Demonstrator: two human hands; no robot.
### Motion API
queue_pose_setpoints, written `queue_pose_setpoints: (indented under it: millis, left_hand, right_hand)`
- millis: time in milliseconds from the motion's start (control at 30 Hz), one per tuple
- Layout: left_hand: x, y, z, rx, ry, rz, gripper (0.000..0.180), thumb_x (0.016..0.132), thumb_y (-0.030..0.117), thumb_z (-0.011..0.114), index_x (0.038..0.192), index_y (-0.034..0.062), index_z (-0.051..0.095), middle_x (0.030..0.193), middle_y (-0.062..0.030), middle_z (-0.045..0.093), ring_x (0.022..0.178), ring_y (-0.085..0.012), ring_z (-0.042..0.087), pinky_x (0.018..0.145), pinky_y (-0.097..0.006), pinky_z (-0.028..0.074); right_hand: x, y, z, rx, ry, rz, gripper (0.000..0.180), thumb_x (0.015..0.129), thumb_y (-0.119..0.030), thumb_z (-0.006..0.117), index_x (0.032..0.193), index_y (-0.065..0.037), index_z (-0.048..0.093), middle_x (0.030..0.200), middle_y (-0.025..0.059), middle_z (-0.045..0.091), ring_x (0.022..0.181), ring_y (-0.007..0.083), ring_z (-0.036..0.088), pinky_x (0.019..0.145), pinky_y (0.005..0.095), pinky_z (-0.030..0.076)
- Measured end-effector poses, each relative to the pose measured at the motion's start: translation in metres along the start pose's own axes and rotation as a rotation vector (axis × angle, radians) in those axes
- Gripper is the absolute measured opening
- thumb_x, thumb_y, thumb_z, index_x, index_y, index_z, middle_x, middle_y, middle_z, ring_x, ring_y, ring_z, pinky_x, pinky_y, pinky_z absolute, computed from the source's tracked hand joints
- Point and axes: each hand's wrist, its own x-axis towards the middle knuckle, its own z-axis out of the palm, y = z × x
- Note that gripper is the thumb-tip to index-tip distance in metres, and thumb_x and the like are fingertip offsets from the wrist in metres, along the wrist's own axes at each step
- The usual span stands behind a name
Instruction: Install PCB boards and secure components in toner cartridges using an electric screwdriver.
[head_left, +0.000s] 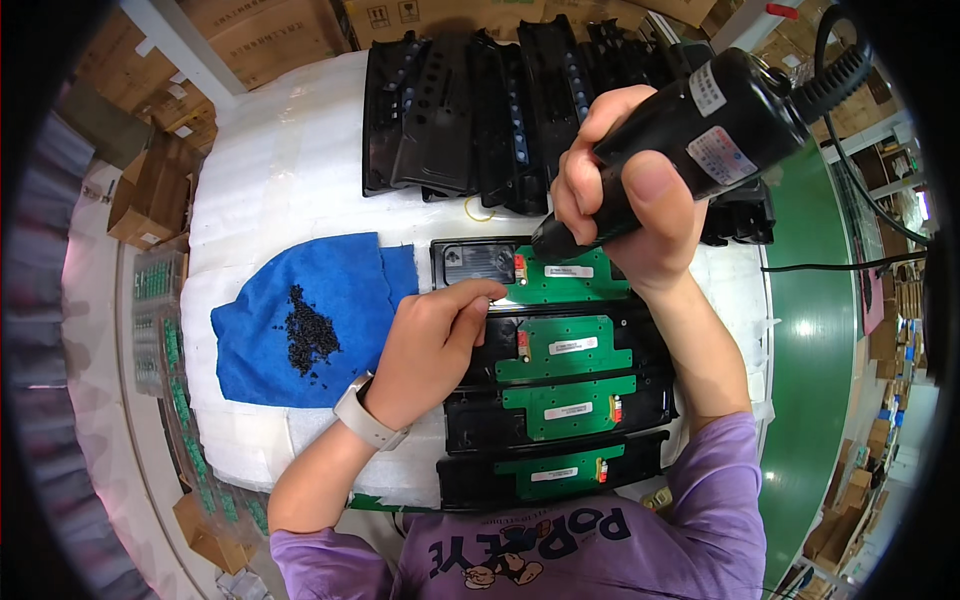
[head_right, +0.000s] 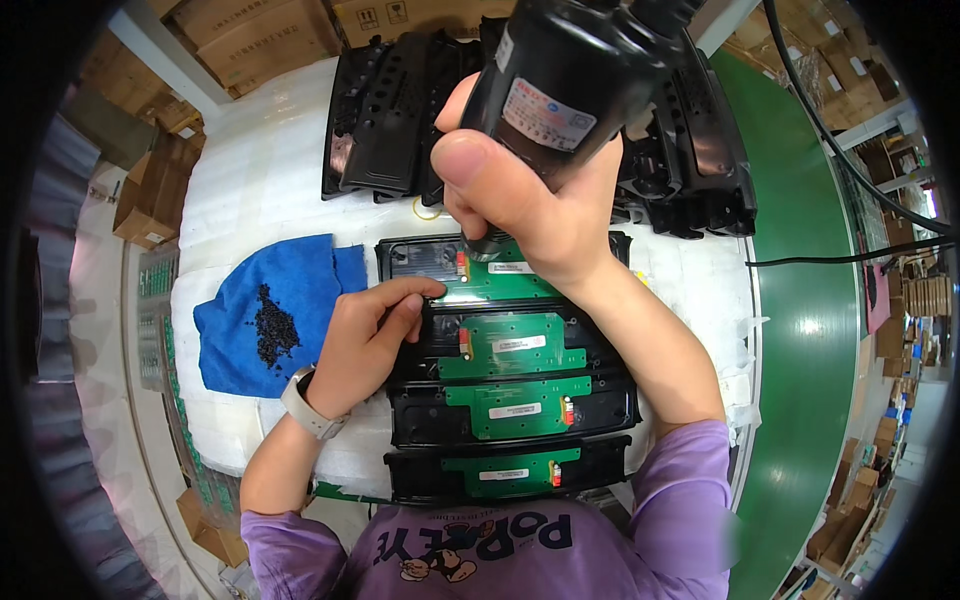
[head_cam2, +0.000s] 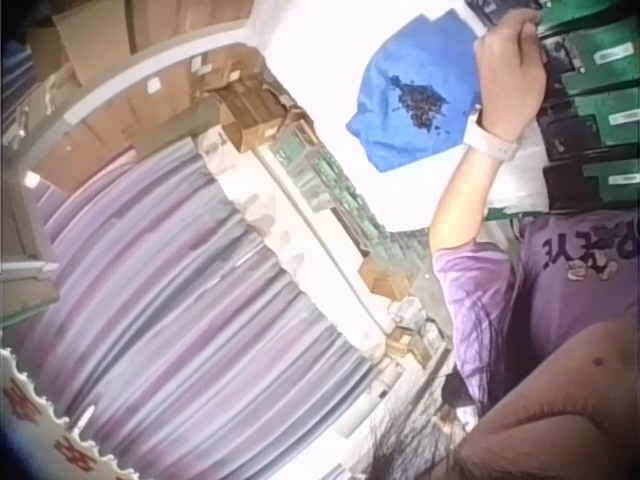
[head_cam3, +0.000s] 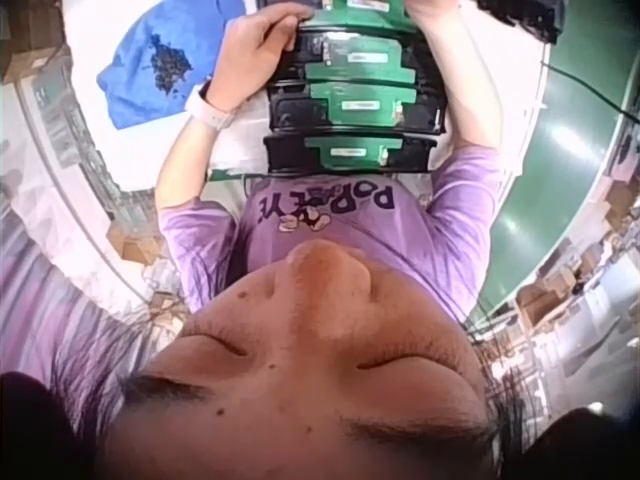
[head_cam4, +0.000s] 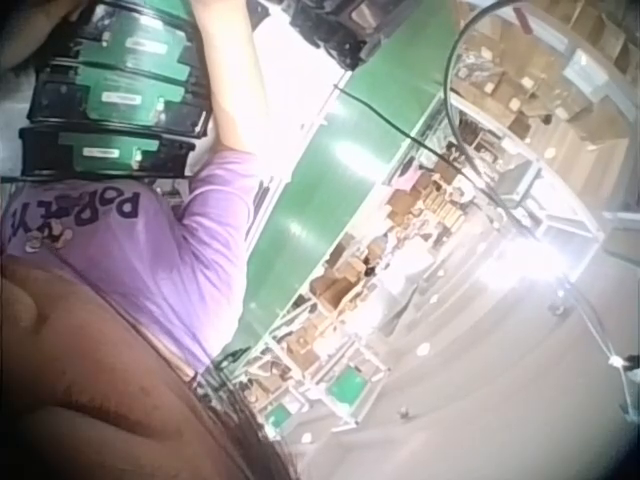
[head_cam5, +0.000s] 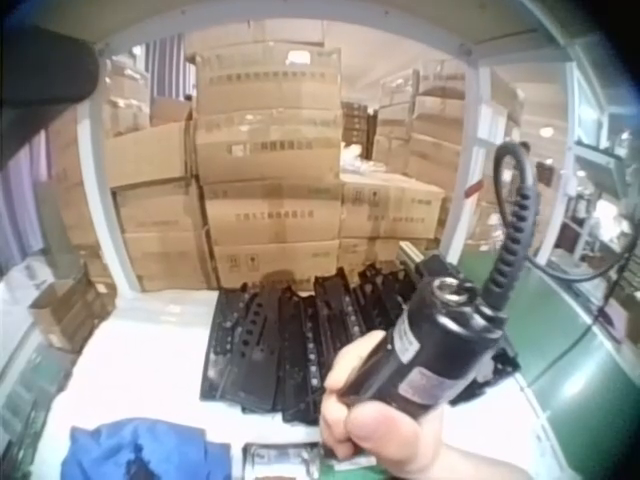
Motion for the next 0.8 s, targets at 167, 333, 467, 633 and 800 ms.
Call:
queue_pose_setpoints:
  millis: [167,333,467,633,800]
  left_hand:
    - [-0.001,0.002,-0.001,0.008,-0.007,-0.018,0.020,0.089,0.008,0.048,0.101,-0.0003,0.062,0.057,-0.0036,0.051,0.054,-0.0083,0.047,0.051,-0.023,0.037]
    - [0.000,0.001,-0.001,0.008,-0.007,-0.011,0.020,0.090,0.008,0.047,0.101,-0.0004,0.062,0.058,-0.0037,0.051,0.054,-0.0091,0.047,0.051,-0.023,0.038]
    - [0.001,-0.001,0.001,0.003,-0.001,0.010,0.020,0.090,0.008,0.047,0.100,-0.0011,0.062,0.058,-0.0041,0.052,0.054,-0.0092,0.048,0.051,-0.023,0.038]
    - [0.003,0.002,0.003,0.025,0.021,0.062,0.018,0.088,0.005,0.046,0.094,-0.0021,0.061,0.055,-0.0115,0.053,0.048,-0.0164,0.053,0.049,-0.028,0.042]
    - [0.002,0.000,0.002,-0.056,0.022,-0.025,0.016,0.089,0.005,0.047,0.095,-0.0011,0.061,0.057,-0.0064,0.053,0.050,-0.0103,0.049,0.048,-0.025,0.039]
  right_hand:
    - [0.000,0.000,0.000,0.008,-0.034,-0.025,0.038,0.081,-0.032,0.059,0.097,-0.001,0.044,0.057,0.0065,0.046,0.040,0.0115,0.040,0.039,0.0233,0.034]
    - [0.003,-0.001,0.011,-0.071,0.037,0.048,0.024,0.078,-0.020,0.059,0.086,-0.002,0.044,0.056,0.0063,0.046,0.040,0.0116,0.040,0.038,0.0231,0.034]
    - [0.001,0.005,0.015,-0.062,-0.023,0.006,0.026,0.076,-0.018,0.062,0.085,-0.002,0.044,0.055,0.0051,0.046,0.039,0.0104,0.040,0.038,0.0232,0.035]
    - [0.000,-0.001,0.016,-0.031,-0.073,0.008,0.022,0.074,-0.011,0.064,0.083,-0.003,0.046,0.057,0.0042,0.050,0.042,0.0080,0.045,0.039,0.0202,0.036]
    - [-0.002,0.004,0.012,-0.070,-0.133,-0.109,0.022,0.072,-0.007,0.064,0.086,0.000,0.050,0.061,0.0038,0.053,0.046,0.0060,0.047,0.042,0.0188,0.038]
